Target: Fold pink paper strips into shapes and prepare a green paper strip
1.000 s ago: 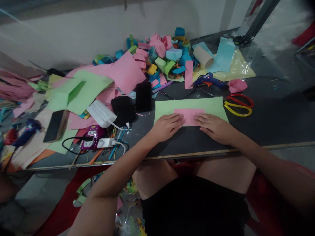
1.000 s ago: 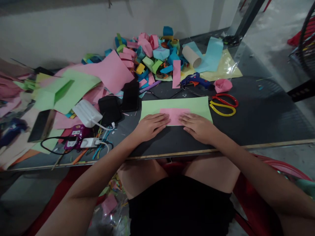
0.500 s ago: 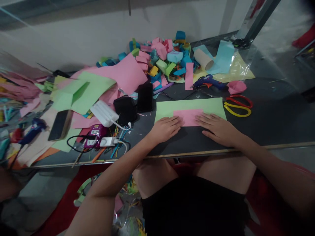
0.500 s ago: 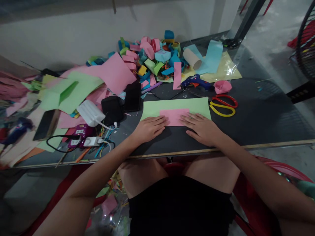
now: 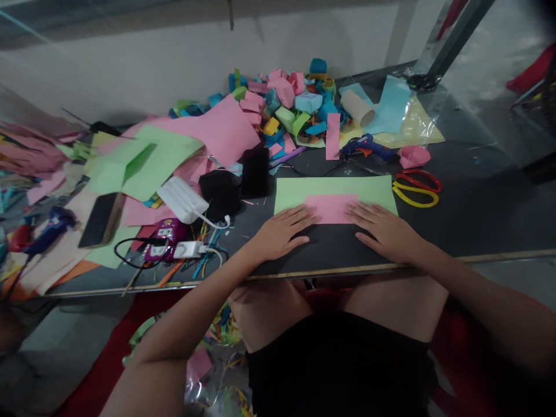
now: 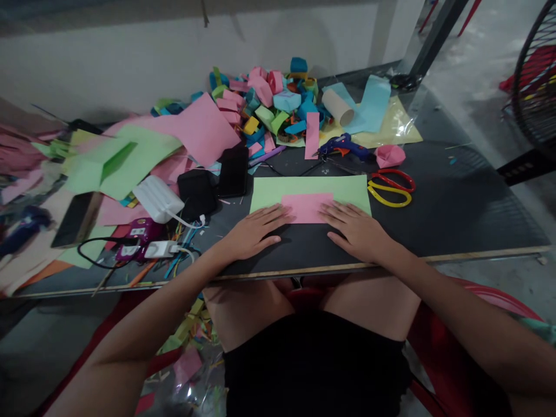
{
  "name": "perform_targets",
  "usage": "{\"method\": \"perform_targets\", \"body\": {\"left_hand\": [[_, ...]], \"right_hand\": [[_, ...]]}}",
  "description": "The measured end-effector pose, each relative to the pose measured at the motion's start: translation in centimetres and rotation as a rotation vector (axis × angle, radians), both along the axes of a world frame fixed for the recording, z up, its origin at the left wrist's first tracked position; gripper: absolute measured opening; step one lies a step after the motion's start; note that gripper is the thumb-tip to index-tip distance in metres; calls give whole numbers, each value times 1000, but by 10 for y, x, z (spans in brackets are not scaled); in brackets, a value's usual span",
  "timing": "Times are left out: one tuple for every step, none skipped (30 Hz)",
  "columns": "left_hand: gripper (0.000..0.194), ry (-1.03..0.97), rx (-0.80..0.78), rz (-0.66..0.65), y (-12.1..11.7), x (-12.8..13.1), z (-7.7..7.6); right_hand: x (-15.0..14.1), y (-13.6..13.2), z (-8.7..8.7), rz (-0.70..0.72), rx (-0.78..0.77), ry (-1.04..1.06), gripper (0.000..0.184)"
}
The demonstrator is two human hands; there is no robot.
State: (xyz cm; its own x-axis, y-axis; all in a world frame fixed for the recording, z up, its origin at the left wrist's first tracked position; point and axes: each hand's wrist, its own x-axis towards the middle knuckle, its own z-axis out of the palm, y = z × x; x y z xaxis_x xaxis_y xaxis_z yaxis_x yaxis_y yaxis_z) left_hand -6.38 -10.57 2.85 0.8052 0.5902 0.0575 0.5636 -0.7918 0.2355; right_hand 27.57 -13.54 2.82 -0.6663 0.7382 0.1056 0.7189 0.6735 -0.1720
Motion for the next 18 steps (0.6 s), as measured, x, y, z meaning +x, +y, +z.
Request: {"method": "perform_targets", "body": {"left_hand": [[57, 2, -2, 7, 0, 1, 1], [57, 6, -4, 14, -1, 2, 2], [56, 10, -5, 24, -2, 2, 3], [55, 15, -5, 37, -3, 3, 4], [55, 18, -3, 55, -4, 3, 4], [55, 20, 1, 79, -5, 3, 4], [56, 16, 6, 107, -6, 2, 4], [57, 5, 11, 136, -6, 2, 2], [58, -11, 18, 162, -7, 2, 0], [57, -32, 26, 182, -8, 1, -2], [55, -59, 39, 194, -8, 1, -4], [51, -88, 56, 199, -8, 0, -6], [48, -119, 77, 199, -8, 0, -9], [45, -150, 101, 195, -9, -1, -11], [42, -180, 127, 188, -8, -1, -12], [40, -207, 151, 179, -8, -2, -13], [37, -230, 172, 167, -8, -3, -14], [35, -248, 190, 154, -7, -4, -15]], "right_hand": [[-1, -1, 1, -6, -1, 1, 64], [-1, -2, 1, -11, -4, 1, 63], [-1, -2, 1, -15, -7, 2, 62], [-1, -3, 2, -19, -10, 5, 62], [-1, -3, 2, -27, -11, 8, 61], [-1, -3, 2, -37, -10, 10, 61], [-1, -4, 1, -49, -7, 12, 61], [0, -4, 1, -61, -2, 13, 60], [0, -4, 1, -71, 1, 13, 60], [0, -5, 0, -79, 3, 12, 61], [0, -5, 0, -84, 3, 11, 61], [0, -6, 0, -87, 2, 10, 61], [0, -6, 0, -89, -1, 9, 61], [0, -6, 0, -91, -5, 8, 61], [0, -6, 0, -92, -7, 6, 61], [0, -6, 1, -92, -9, 5, 61], [0, -6, 1, -91, -9, 4, 61], [0, -6, 2, -90, -7, 5, 61]]}}
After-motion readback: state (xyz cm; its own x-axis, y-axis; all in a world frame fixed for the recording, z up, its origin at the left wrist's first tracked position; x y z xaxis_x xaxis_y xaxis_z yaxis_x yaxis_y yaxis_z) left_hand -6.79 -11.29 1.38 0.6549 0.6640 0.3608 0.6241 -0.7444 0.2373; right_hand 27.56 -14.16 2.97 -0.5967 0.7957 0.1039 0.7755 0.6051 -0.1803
